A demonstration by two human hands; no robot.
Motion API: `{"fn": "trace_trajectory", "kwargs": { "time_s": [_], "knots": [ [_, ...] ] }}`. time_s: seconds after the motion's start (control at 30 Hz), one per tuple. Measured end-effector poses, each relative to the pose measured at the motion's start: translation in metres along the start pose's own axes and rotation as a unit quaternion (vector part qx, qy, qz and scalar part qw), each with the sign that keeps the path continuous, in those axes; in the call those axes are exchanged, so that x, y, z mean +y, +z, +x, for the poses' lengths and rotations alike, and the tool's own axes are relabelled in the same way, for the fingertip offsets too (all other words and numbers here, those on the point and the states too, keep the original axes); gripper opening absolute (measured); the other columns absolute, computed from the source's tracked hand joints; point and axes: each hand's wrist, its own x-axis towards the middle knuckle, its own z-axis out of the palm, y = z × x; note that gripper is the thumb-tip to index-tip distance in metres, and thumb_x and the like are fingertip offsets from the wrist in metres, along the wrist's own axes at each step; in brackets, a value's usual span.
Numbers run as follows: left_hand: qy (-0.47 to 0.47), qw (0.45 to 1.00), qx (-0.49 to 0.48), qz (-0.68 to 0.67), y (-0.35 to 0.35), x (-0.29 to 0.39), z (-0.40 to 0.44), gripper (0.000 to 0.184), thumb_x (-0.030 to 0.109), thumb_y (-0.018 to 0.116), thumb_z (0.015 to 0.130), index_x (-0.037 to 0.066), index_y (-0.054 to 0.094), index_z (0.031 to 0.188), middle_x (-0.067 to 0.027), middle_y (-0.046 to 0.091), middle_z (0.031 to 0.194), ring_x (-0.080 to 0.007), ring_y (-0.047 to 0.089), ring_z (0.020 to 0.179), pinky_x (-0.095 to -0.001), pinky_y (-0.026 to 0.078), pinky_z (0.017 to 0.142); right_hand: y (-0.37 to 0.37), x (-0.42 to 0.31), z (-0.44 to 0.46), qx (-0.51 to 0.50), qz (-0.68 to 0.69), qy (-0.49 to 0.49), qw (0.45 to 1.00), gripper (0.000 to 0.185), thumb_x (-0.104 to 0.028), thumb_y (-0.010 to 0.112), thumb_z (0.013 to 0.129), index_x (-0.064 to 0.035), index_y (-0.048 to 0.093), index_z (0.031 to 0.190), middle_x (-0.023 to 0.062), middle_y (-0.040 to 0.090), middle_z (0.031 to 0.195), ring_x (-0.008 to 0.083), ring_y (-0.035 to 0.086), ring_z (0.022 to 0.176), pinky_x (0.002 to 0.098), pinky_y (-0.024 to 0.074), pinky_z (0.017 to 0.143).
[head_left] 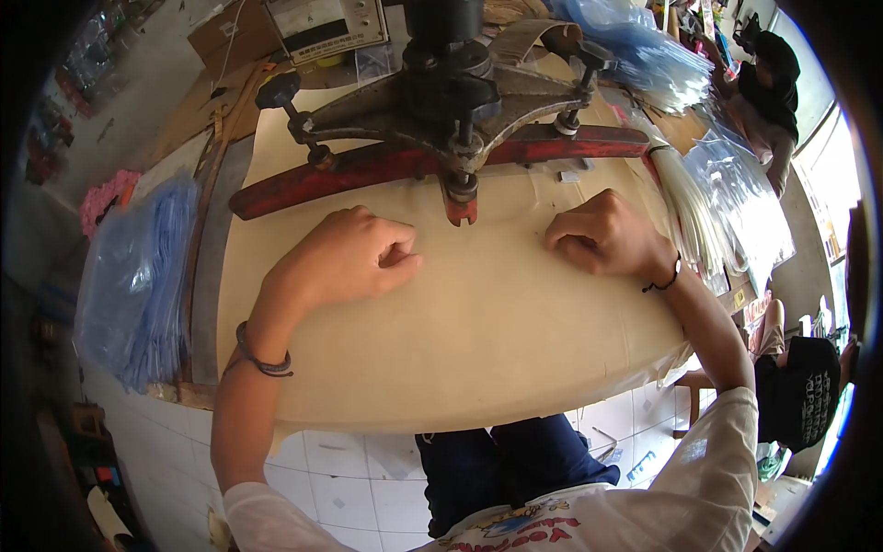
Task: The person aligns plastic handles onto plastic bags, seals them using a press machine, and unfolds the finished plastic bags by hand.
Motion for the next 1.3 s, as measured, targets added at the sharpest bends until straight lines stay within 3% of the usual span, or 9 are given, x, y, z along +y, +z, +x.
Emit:
{"fn": "trace_trajectory", "kwargs": {
  "time_s": [0.17,0.67,1.3],
  "knots": [
    [-0.004,0.999,-0.029,0.033,-0.004,0.003,0.001,0.044,0.021,0.07,0.087,0.001,0.045,0.057,-0.0129,0.039,0.051,-0.0259,0.037,0.046,-0.0381,0.032,0.05,0.001,0.002,-0.002,0.004,0.006,-0.001,1.0,0.008,-0.003,0.066,0.081,-0.0094,0.069,0.085,0.0075,0.068,0.069,0.0283,0.066,0.06,0.039,0.0515,0.057],
    [0.003,0.999,-0.028,0.034,-0.003,0.006,0.0,0.042,0.023,0.069,0.088,-0.001,0.051,0.059,-0.0176,0.043,0.054,-0.0342,0.039,0.05,-0.0414,0.035,0.052,0.001,0.001,-0.001,-0.003,0.016,0.028,0.999,0.01,-0.002,0.065,0.08,-0.008,0.07,0.085,0.0075,0.07,0.072,0.0275,0.068,0.062,0.0385,0.0527,0.059],
    [0.006,0.999,-0.029,0.044,-0.001,0.004,-0.001,0.044,0.026,0.067,0.089,-0.002,0.05,0.06,-0.0178,0.045,0.054,-0.0343,0.042,0.05,-0.042,0.037,0.054,0.007,0.01,-0.005,0.049,-0.033,0.061,0.996,0.01,-0.005,0.062,0.082,-0.0086,0.071,0.087,0.0077,0.07,0.074,0.0281,0.068,0.063,0.0382,0.0536,0.062]
  ]
}}
